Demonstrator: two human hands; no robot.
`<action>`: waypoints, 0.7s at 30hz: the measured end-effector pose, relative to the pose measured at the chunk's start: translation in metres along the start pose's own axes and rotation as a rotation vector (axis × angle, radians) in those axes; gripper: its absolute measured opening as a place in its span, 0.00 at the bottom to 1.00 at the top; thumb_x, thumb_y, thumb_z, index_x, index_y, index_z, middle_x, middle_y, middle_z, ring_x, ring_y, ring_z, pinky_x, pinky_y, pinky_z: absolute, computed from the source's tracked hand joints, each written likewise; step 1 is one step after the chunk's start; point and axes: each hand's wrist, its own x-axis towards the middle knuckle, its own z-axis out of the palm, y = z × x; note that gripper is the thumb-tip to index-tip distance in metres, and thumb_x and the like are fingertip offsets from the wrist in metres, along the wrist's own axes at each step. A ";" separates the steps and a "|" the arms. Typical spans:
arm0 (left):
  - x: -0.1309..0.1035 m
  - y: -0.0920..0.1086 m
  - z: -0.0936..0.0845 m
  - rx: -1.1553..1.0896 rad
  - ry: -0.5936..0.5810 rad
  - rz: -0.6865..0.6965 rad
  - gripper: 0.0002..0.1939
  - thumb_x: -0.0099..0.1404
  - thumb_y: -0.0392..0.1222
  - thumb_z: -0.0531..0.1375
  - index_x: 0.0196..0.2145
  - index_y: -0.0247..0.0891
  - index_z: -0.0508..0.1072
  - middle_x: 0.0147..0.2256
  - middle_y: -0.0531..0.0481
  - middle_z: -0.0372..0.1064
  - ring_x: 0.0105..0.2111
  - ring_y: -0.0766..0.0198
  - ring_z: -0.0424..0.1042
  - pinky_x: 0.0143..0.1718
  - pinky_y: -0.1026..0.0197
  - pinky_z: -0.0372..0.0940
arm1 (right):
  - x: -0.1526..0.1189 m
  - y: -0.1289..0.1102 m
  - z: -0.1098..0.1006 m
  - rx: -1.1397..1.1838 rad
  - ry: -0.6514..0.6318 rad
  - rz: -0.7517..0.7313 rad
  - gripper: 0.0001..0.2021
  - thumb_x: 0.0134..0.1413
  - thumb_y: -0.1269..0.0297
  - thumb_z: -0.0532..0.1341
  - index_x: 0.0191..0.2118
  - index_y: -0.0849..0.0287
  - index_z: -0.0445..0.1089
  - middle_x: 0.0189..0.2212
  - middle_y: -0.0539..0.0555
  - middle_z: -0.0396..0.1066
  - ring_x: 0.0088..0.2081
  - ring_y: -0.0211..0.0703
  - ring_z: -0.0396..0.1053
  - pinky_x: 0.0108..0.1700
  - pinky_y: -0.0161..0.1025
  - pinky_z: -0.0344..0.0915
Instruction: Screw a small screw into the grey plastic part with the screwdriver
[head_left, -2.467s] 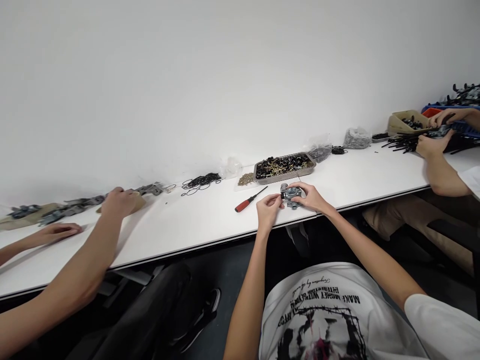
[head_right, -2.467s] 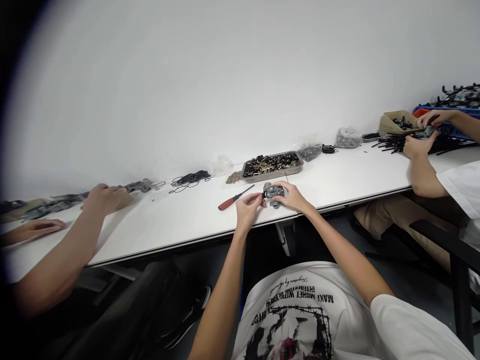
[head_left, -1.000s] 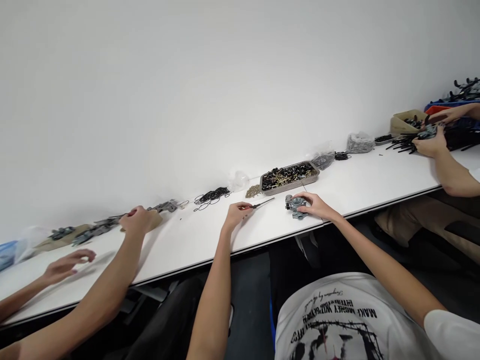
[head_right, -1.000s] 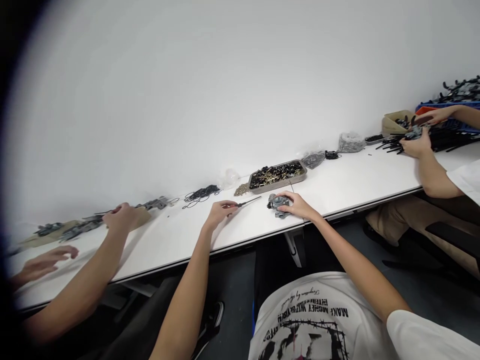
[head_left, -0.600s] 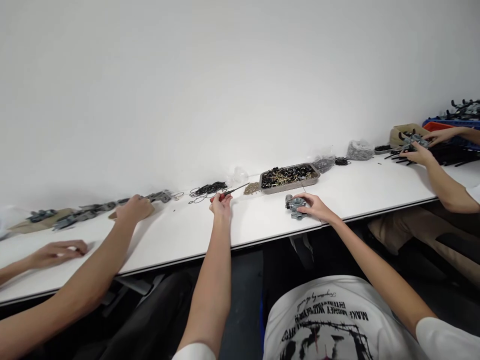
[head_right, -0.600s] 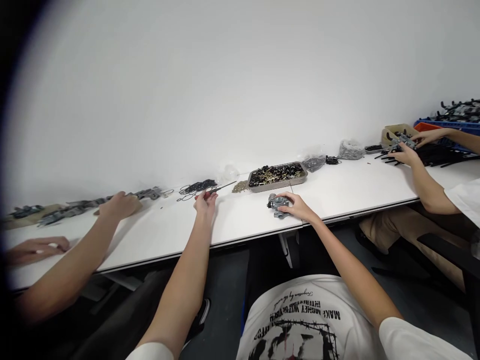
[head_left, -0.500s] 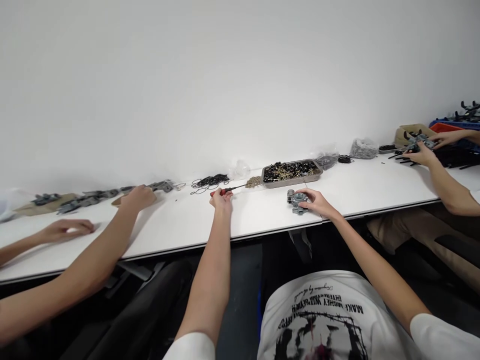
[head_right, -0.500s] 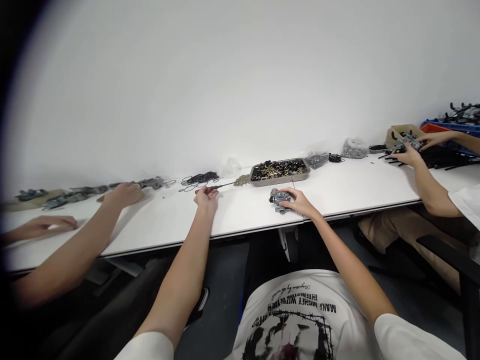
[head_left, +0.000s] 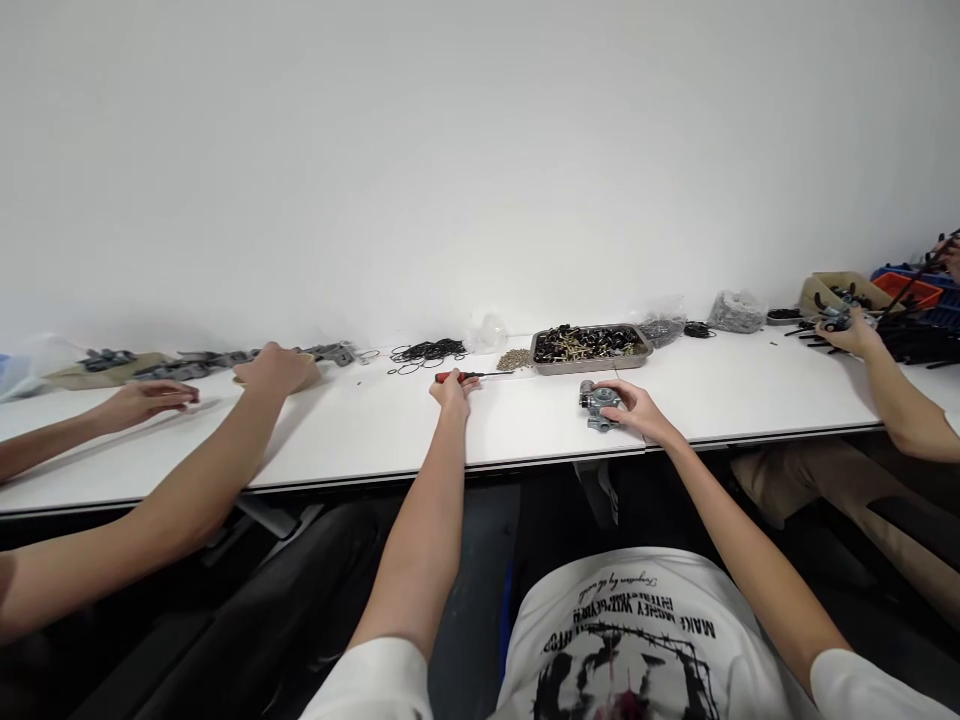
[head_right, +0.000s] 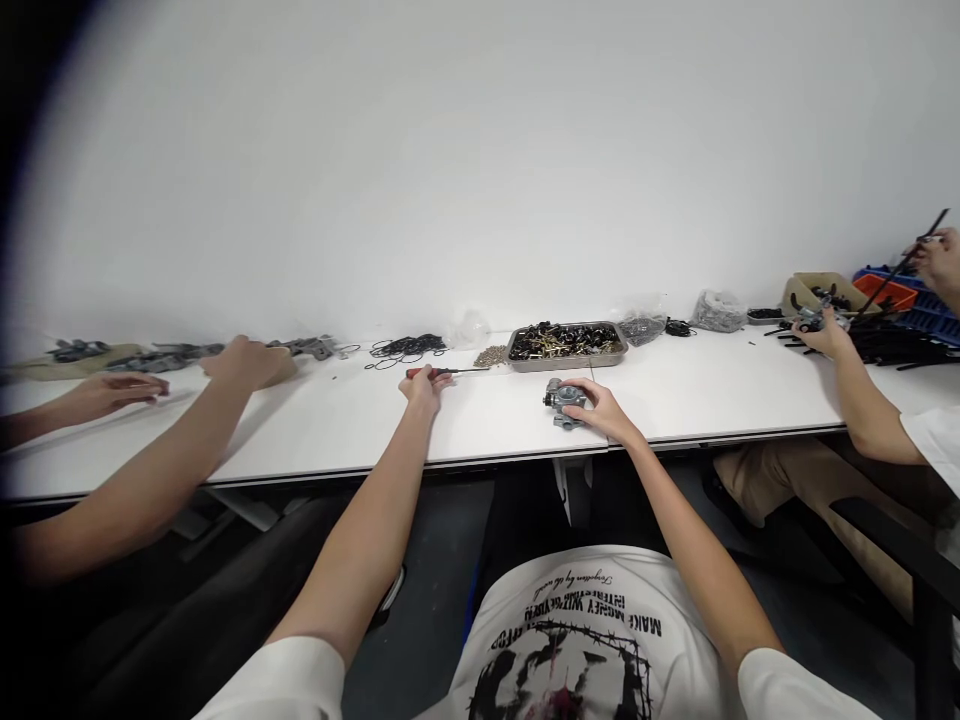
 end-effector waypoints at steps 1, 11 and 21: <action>0.000 0.000 0.000 -0.007 0.006 0.000 0.08 0.64 0.30 0.57 0.33 0.39 0.61 0.24 0.57 0.64 0.20 0.64 0.74 0.22 0.62 0.73 | 0.000 0.000 0.001 -0.004 0.052 -0.037 0.23 0.50 0.52 0.72 0.52 0.52 0.75 0.54 0.58 0.75 0.56 0.56 0.71 0.62 0.57 0.65; 0.004 -0.001 -0.005 -0.040 0.087 0.008 0.08 0.63 0.31 0.58 0.32 0.40 0.60 0.23 0.58 0.63 0.17 0.66 0.70 0.18 0.66 0.67 | -0.030 -0.035 0.090 -0.276 0.069 -0.271 0.11 0.67 0.58 0.56 0.38 0.55 0.71 0.30 0.51 0.72 0.34 0.42 0.69 0.42 0.40 0.64; 0.001 0.005 -0.010 -0.100 0.064 -0.050 0.09 0.58 0.30 0.58 0.29 0.41 0.60 0.20 0.59 0.59 0.13 0.69 0.62 0.15 0.67 0.58 | 0.080 0.007 0.174 -0.781 -0.031 0.254 0.16 0.66 0.62 0.60 0.56 0.60 0.66 0.53 0.63 0.73 0.52 0.53 0.71 0.53 0.45 0.62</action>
